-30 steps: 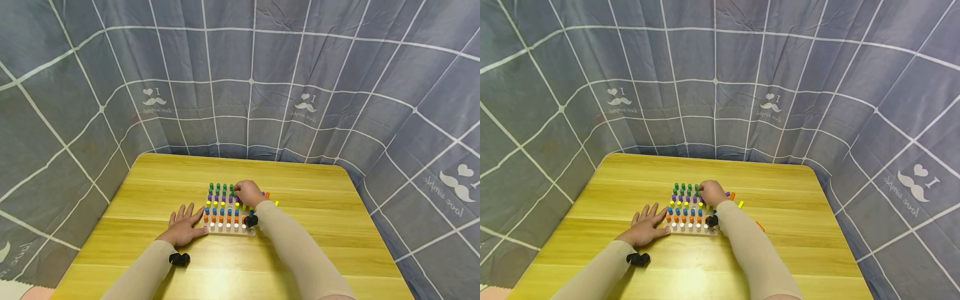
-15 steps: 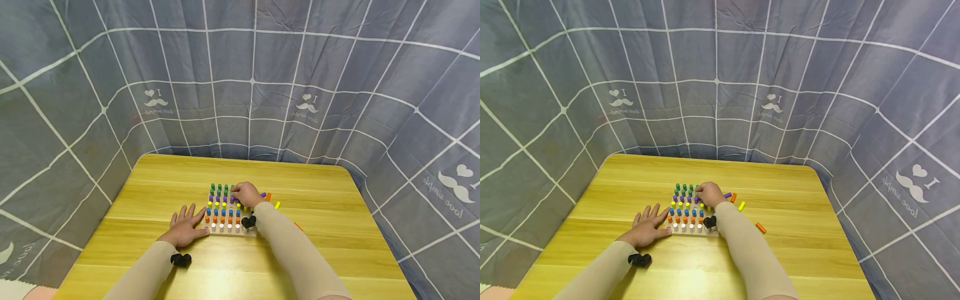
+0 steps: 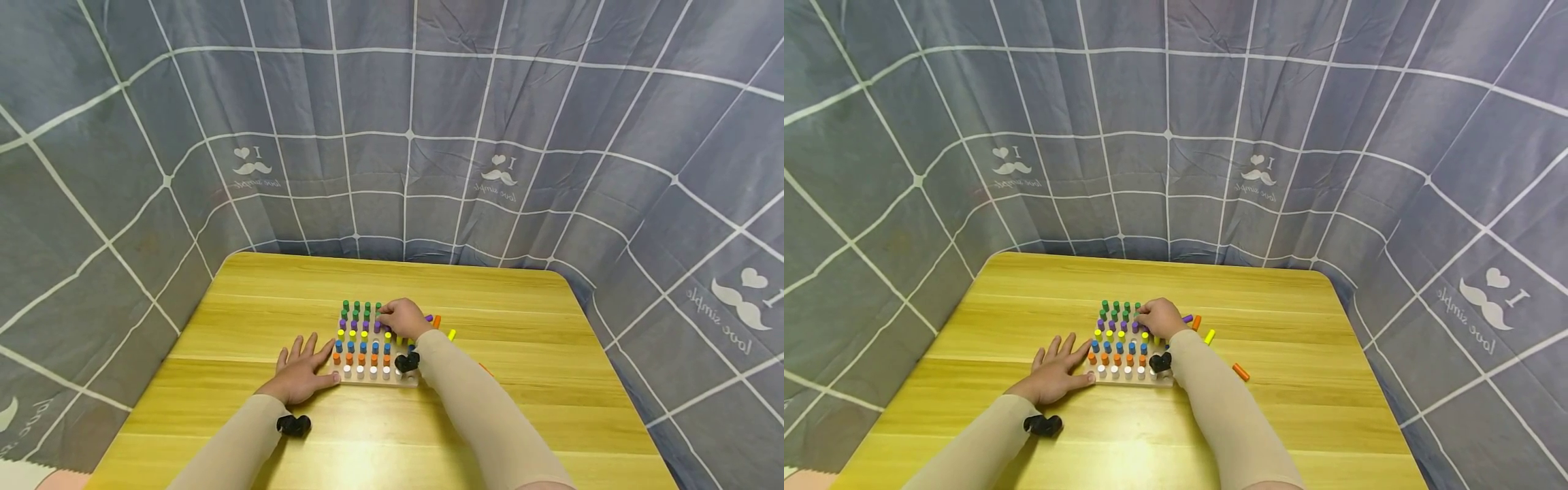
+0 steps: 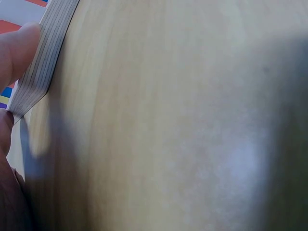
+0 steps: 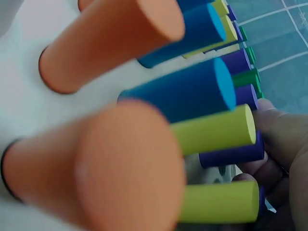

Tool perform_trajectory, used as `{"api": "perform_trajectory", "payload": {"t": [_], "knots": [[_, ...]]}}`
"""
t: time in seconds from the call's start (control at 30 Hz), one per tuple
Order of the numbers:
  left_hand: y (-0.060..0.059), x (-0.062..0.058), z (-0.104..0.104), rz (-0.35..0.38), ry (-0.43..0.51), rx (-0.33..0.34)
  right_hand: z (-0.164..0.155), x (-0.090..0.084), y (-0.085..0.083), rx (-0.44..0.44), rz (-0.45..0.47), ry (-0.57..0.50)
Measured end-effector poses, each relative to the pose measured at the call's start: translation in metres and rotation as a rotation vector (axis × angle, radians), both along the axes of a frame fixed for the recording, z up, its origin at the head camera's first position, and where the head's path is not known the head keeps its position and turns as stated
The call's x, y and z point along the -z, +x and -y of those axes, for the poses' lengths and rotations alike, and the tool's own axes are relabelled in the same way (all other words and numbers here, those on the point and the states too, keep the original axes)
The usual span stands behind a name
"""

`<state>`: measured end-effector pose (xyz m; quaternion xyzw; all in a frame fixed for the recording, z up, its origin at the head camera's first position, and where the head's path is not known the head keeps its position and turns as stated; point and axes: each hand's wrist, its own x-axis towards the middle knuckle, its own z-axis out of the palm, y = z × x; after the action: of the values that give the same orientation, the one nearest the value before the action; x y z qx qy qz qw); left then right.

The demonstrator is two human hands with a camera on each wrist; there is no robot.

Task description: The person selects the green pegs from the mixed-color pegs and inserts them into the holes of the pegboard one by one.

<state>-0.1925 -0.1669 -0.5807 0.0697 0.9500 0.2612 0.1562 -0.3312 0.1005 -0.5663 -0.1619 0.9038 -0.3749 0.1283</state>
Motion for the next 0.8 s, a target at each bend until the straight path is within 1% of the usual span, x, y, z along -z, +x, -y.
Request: {"api": "perform_trajectory", "payload": {"t": [0.2, 0.3, 0.37, 0.43, 0.57, 0.7, 0.8], "knots": [[-0.002, 0.005, 0.001, -0.017, 0.024, 0.006, -0.015, -0.009, 0.004, 0.008, 0.006, -0.036], [-0.003, 0.006, 0.002, -0.016, 0.019, 0.006, -0.026, -0.017, 0.007, 0.003, -0.033, -0.036], [-0.002, 0.006, 0.002, -0.013, 0.011, 0.008, -0.035, -0.022, 0.010, 0.005, -0.043, -0.040], [-0.001, 0.005, 0.003, -0.010, 0.005, 0.008, -0.044, -0.027, 0.013, 0.017, -0.072, -0.022], [0.000, 0.002, 0.003, -0.005, 0.000, 0.010, -0.067, -0.033, 0.019, 0.069, -0.073, -0.006], [-0.002, 0.001, 0.001, -0.012, 0.002, 0.009, -0.094, -0.032, 0.028, 0.120, -0.074, 0.021], [-0.002, 0.004, 0.000, -0.019, 0.009, 0.003, -0.113, -0.027, 0.038, 0.141, -0.069, 0.051]]}}
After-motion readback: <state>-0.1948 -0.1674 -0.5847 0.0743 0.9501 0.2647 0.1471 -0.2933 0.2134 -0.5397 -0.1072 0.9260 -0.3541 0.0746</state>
